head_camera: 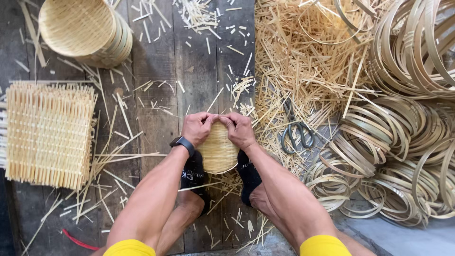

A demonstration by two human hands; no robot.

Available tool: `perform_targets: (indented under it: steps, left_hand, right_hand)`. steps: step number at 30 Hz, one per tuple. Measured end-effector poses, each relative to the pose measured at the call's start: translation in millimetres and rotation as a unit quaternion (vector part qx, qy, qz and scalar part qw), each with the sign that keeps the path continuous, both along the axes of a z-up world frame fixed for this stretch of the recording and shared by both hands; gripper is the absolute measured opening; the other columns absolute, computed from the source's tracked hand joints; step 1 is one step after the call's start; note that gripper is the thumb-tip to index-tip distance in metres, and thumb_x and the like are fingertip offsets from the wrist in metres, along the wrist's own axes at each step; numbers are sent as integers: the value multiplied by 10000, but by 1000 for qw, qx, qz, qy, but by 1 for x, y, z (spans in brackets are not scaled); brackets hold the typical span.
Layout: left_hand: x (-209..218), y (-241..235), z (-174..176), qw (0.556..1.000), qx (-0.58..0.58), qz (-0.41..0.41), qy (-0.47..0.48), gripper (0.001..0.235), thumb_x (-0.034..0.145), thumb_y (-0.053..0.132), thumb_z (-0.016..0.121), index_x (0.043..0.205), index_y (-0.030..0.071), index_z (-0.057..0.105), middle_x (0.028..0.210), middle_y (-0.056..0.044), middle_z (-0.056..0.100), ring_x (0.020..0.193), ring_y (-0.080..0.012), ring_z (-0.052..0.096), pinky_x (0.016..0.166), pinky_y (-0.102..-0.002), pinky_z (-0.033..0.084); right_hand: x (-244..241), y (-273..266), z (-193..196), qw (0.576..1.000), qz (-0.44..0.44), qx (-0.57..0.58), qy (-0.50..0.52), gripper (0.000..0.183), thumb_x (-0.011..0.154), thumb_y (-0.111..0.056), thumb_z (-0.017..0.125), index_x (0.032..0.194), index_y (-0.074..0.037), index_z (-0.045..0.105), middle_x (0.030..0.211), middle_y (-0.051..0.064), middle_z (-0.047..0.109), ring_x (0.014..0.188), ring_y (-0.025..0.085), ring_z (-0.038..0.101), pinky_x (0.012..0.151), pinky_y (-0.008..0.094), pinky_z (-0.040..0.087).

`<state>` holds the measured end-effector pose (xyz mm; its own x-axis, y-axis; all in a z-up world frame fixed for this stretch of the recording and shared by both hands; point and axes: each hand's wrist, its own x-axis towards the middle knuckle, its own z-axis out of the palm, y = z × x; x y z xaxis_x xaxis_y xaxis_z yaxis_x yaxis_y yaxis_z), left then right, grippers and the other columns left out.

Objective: The person weaves small round bamboo baskets by placing a pre-woven square mat over a circular wooden mold, trimming excess bamboo with shears, and securing the edge with a bamboo ring. The person repeats this process for multiple units.

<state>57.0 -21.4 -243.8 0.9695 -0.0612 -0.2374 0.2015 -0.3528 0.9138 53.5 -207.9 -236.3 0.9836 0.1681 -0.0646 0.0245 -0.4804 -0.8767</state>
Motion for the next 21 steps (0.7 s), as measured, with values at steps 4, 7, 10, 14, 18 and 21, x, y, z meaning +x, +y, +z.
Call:
perform_targets:
  steps: [4,7,10,14,18,21]
  left_hand:
    - [2,-3,-15,999,-15,11,38,251,931,295,753,965,53,812,749,-85,771,650,-92,639,607,-285,518]
    - [2,-2,-14,999,-22,19,35,255,937,299,750,1025,66,807,799,-80,776,692,-96,640,644,-282,527]
    - [5,2,9,999,-29,-16,35,308,881,311,793,1106,102,785,917,-55,782,780,-84,672,712,-263,552]
    - [-2,0,46,994,-9,-94,58,403,721,273,912,1048,81,775,977,-49,794,851,-114,723,791,-275,581]
    - [-38,-12,83,974,71,-99,-189,321,703,143,875,992,76,752,956,-74,728,848,-189,695,751,-322,583]
    - [-80,-20,90,919,205,-230,-247,187,804,41,759,926,100,630,896,-48,639,822,-207,624,716,-324,523]
  right_hand:
    - [0,-12,-23,993,-17,23,118,238,1025,-246,659,959,-59,791,780,78,723,695,120,606,633,278,504]
    - [2,-7,-29,985,-29,77,151,303,1036,-296,622,972,-56,796,796,100,741,682,127,602,633,283,510]
    - [10,-14,3,989,-51,125,66,364,1070,-347,490,1091,-95,752,975,82,758,827,114,688,749,274,562]
    - [36,-79,107,990,-72,-61,105,441,1044,-406,382,1103,-140,728,1119,59,726,925,113,657,781,333,591]
    - [29,-164,236,836,177,-515,72,397,967,-460,602,1060,-109,763,1059,171,723,1039,326,680,944,471,522]
    - [-8,-196,268,819,173,-540,86,373,907,-453,634,1131,-181,754,1047,140,745,990,318,705,872,475,562]
